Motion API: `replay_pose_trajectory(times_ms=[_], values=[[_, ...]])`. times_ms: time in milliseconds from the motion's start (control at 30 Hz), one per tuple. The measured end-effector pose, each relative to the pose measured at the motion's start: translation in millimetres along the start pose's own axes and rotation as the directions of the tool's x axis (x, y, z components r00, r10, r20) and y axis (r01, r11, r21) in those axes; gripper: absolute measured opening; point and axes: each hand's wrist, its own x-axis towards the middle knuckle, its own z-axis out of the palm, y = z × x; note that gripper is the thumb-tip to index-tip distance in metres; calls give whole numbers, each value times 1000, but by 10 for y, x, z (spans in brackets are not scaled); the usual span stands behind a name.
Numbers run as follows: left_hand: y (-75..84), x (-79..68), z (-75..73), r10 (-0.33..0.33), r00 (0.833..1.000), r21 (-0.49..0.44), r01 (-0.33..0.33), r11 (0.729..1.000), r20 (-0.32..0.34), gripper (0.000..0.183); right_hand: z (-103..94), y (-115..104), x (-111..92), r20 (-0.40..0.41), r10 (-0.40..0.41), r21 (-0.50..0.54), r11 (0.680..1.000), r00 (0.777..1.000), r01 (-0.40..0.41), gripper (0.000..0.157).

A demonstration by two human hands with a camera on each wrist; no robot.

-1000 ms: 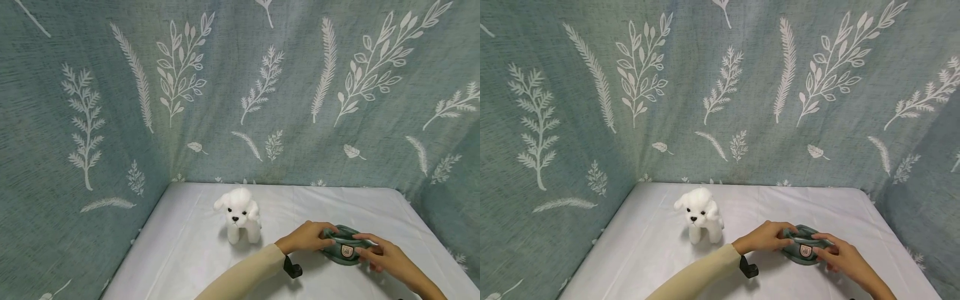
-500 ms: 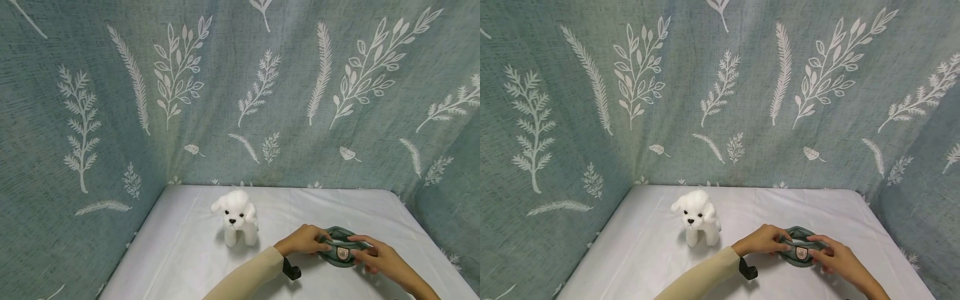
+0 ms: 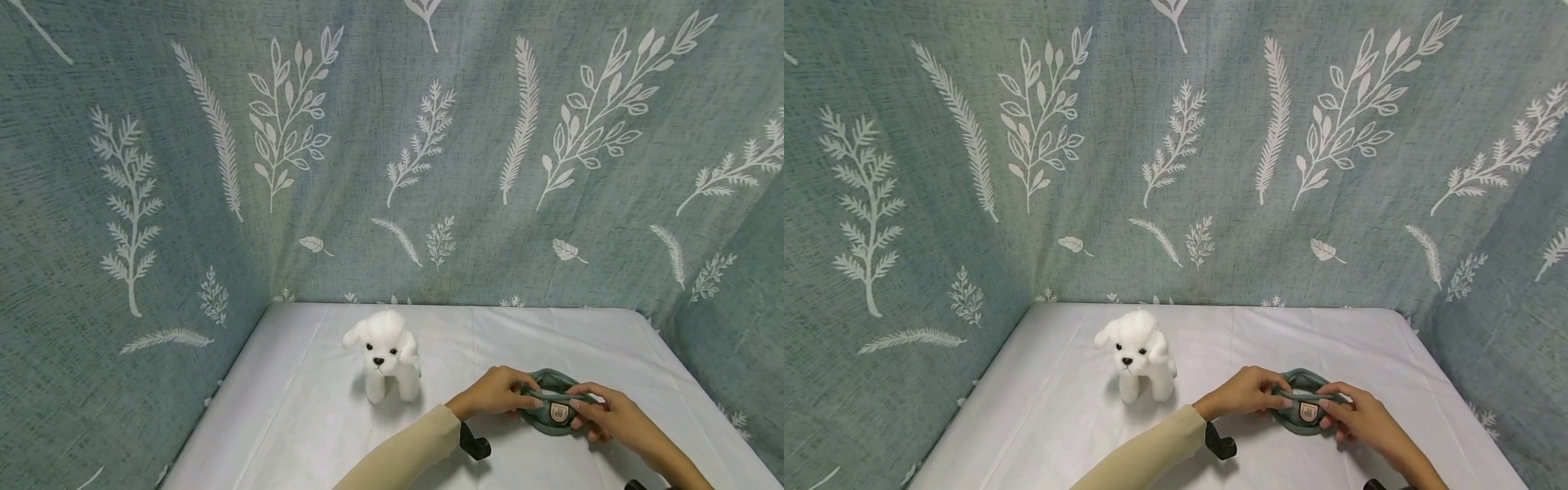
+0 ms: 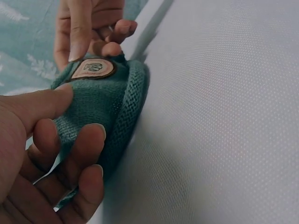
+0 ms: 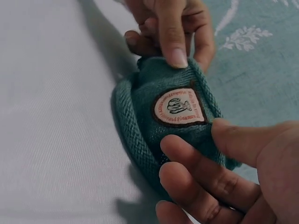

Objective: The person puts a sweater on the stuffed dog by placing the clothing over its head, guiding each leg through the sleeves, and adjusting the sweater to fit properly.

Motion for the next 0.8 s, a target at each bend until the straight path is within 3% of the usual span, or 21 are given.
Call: replay_pose_trajectory(times_ms=[200,433,800], values=[[-13,-3,21,-6,1000,-38,5,999,-20,17,-16,48,16,9,3,42,999,1000,-3,44],[-17,-8,19,5,998,-98,-11,995,-64,12,-14,67,7,31,-47,101,994,998,44,41],[30,-78,-64,26,998,-218,-39,975,-62,16,-6,-36,3,31,-4,143,990,1000,0,43]])
